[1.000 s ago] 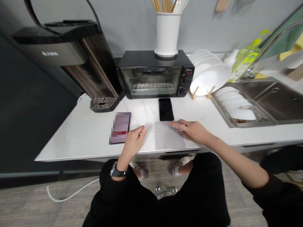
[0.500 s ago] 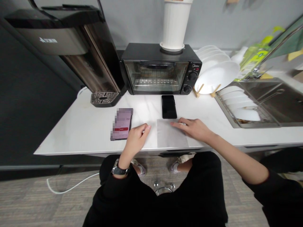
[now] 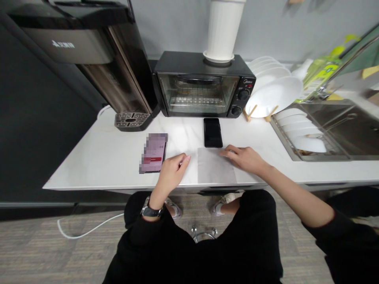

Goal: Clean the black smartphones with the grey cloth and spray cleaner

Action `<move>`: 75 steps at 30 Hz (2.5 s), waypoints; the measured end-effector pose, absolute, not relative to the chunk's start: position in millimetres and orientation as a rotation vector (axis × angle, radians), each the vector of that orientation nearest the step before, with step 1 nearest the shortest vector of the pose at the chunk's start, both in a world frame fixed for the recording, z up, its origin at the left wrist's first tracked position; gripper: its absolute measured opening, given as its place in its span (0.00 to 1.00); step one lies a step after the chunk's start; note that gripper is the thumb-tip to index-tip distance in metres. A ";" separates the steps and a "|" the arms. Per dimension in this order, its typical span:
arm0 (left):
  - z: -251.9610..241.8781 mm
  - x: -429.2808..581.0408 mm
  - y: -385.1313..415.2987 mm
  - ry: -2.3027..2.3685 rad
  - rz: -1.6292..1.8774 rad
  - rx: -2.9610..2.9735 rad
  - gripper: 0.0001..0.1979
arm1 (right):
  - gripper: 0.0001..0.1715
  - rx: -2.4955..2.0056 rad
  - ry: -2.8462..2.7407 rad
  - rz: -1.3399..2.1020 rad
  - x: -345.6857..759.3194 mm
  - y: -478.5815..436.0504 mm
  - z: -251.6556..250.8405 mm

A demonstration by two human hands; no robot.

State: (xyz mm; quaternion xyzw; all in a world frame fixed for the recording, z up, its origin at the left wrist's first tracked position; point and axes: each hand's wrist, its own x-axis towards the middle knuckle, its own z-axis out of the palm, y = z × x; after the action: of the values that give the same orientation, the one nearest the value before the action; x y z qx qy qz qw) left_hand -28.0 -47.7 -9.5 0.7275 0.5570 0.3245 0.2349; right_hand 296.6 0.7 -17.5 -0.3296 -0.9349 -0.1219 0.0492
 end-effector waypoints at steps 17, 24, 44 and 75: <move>1.3 -15.2 -63.9 1.412 0.870 2.042 0.20 | 0.27 -1.001 -2.678 -0.284 289.4 -38.6 -0.3; 19.6 40.5 -96.3 1.086 0.666 2.240 0.24 | 0.32 -0.801 -2.705 0.216 280.7 -105.2 0.3; 14.7 26.1 -89.0 1.217 0.761 1.865 0.16 | 0.45 -1.061 -1.860 0.485 333.3 15.7 -23.8; 37.7 91.0 77.4 1.935 -0.117 2.206 0.42 | 0.12 -1.289 -1.856 0.379 338.7 -16.9 -43.3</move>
State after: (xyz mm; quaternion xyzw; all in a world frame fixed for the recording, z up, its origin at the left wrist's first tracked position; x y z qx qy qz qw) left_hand 91.0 77.4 37.7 0.7472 0.6555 -0.0395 0.1021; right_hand 338.7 -16.9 -43.3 -0.5125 -0.7379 0.1505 0.4124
